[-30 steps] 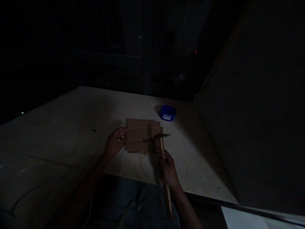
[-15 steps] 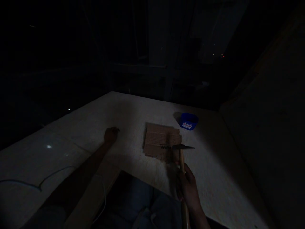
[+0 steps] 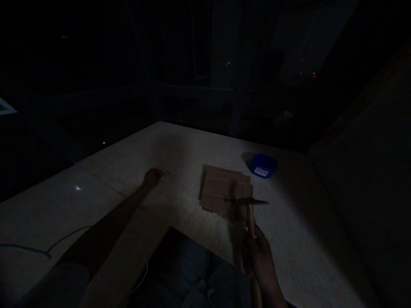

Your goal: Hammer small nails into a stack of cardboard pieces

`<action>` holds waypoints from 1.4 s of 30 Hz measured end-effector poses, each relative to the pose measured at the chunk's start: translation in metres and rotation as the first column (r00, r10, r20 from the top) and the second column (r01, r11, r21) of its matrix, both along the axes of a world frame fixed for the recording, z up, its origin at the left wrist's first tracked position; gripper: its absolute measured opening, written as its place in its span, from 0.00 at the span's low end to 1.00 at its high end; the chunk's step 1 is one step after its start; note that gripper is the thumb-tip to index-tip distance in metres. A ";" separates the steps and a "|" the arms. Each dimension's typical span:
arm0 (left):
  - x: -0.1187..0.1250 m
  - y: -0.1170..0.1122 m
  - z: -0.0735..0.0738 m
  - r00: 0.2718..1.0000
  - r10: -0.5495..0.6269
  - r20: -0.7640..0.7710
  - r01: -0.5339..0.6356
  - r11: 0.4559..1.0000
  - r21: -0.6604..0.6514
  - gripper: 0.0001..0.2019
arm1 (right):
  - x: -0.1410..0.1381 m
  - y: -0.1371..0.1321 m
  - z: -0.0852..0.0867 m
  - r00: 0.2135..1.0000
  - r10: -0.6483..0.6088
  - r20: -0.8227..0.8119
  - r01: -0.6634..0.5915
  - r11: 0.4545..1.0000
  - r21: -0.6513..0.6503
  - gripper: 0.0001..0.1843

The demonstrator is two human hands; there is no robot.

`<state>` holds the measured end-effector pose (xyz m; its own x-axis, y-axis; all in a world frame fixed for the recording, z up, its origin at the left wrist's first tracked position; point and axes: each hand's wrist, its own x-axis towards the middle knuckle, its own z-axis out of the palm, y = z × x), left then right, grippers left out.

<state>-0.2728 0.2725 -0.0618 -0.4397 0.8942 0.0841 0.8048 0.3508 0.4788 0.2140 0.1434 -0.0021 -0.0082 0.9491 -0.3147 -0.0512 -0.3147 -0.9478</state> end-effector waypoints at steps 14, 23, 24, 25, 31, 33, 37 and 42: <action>0.012 -0.011 0.015 0.996 -0.008 -0.087 0.003 0.999 -0.048 0.10 | 0.004 0.002 -0.014 0.998 0.060 0.021 -0.060 0.998 -0.003 0.35; 0.026 -0.015 0.021 0.998 0.069 0.005 -0.069 0.997 0.017 0.09 | 0.004 -0.002 -0.009 0.999 0.038 0.032 -0.038 0.999 -0.005 0.33; 0.028 -0.015 0.022 0.996 0.087 0.023 -0.088 0.995 0.036 0.10 | 0.004 -0.002 -0.007 0.999 0.035 0.026 -0.034 0.999 -0.007 0.32; 0.030 -0.016 0.024 0.994 0.101 0.044 -0.103 0.993 0.060 0.10 | 0.004 -0.003 -0.006 0.999 0.033 0.015 -0.033 0.999 -0.007 0.31; 0.066 -0.030 0.025 0.962 0.081 0.261 -0.148 0.958 0.247 0.14 | 0.003 0.000 -0.008 0.999 0.021 -0.024 -0.021 1.000 -0.007 0.32; 0.088 -0.037 0.022 0.884 0.033 0.466 -0.203 0.925 0.321 0.13 | 0.001 0.001 -0.009 0.999 0.030 -0.025 -0.030 0.999 -0.010 0.32; 0.144 -0.043 0.021 0.556 -0.135 0.820 -0.240 0.919 0.314 0.18 | -0.004 0.001 -0.007 0.994 0.064 -0.091 -0.066 0.998 -0.018 0.33; 0.212 -0.034 0.031 0.235 -0.166 0.958 -0.009 0.985 0.173 0.13 | -0.003 -0.002 -0.009 0.989 0.047 -0.138 -0.050 0.999 -0.020 0.32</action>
<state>-0.0609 0.2382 -0.0311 -0.1929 0.9496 -0.2470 -0.2792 0.1882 0.9416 0.2112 0.1417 -0.0113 -0.0990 0.9389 -0.3296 -0.1645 -0.3421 -0.9252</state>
